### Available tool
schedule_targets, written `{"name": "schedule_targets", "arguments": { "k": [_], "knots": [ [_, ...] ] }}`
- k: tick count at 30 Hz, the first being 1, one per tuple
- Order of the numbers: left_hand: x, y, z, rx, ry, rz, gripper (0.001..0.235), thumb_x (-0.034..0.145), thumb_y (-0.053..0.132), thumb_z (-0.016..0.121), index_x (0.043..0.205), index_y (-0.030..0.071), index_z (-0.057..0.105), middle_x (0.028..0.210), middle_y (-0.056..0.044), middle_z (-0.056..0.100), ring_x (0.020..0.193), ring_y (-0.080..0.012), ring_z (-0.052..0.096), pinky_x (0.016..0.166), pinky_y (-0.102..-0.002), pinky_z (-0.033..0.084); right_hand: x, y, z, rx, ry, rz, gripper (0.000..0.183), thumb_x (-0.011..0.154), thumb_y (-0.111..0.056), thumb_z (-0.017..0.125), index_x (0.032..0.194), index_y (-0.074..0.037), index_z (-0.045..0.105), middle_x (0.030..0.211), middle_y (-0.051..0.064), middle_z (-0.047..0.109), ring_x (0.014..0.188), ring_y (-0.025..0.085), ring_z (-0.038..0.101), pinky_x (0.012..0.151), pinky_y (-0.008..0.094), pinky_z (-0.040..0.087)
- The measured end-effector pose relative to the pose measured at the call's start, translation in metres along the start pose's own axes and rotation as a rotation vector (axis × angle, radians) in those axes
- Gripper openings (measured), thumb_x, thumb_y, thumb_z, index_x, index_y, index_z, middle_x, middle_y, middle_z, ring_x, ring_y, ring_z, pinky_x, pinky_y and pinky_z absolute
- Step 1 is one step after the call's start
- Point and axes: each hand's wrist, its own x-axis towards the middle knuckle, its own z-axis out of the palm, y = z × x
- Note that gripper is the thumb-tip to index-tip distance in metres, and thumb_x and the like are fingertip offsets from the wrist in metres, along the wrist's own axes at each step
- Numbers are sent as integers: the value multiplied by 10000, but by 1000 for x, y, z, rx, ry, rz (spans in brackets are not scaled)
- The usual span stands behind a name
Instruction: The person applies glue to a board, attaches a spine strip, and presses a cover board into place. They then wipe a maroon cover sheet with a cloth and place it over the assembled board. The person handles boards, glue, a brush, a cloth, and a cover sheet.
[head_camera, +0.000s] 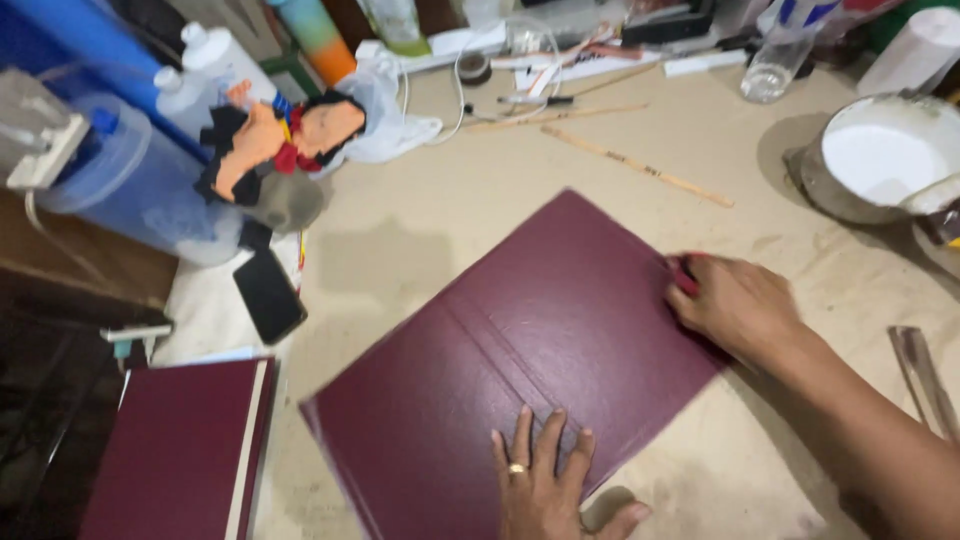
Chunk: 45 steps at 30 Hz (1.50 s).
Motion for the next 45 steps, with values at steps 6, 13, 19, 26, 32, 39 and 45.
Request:
{"name": "schedule_targets", "arguments": {
  "k": [6,13,19,26,32,39,45],
  "knots": [
    [-83,-36,25,38,47,191,237,783,302,795,698,214,592,1327,27,697,1344,-440,510,1000,-823,292,-138,26,33,-25,-144,228,427,955,-591,385,1302,-419,567,1184,-11,786,1117,246,775,944,429,620],
    [-62,5,-3,152,290,67,309,928,617,538,1049,395,716,1054,105,761,1150,-290,663,954,-793,387,-162,71,92,-127,-242,318,416,887,-691,487,827,-322,670,815,-88,805,776,130,796,790,270,633],
    [-65,-3,15,227,342,68,251,914,501,563,1154,481,633,1010,154,697,1146,-293,672,925,-793,404,-54,2,28,-47,37,131,356,966,-455,415,879,-212,660,980,116,770,938,392,738,811,510,584],
    [-79,9,-4,246,239,25,340,1026,574,495,1292,430,650,1257,85,739,1192,-416,652,896,-798,404,42,-1,26,-127,228,25,600,1062,-556,364,1029,-84,733,1102,254,763,1041,472,725,800,557,567],
    [-52,-3,-56,-212,-511,138,571,1050,450,385,1574,223,374,1609,-152,387,1440,-601,257,924,-936,112,-9,5,-2,-1,133,94,750,1095,-607,365,837,-1,724,912,303,782,877,485,721,728,506,516],
    [-52,1,-35,-106,-63,265,557,1120,535,326,1315,129,654,1373,-131,663,1276,-464,585,952,-825,323,-144,-20,64,-10,-137,113,447,914,-663,468,975,-283,696,1014,-4,790,1022,241,778,886,362,579],
    [-63,-6,-22,161,157,132,288,1002,297,673,1290,274,672,1290,51,737,1217,-326,665,940,-730,426,-107,-42,111,-303,48,-404,298,966,-559,472,983,-284,587,847,-24,666,776,286,724,502,556,598]
  ]
}}
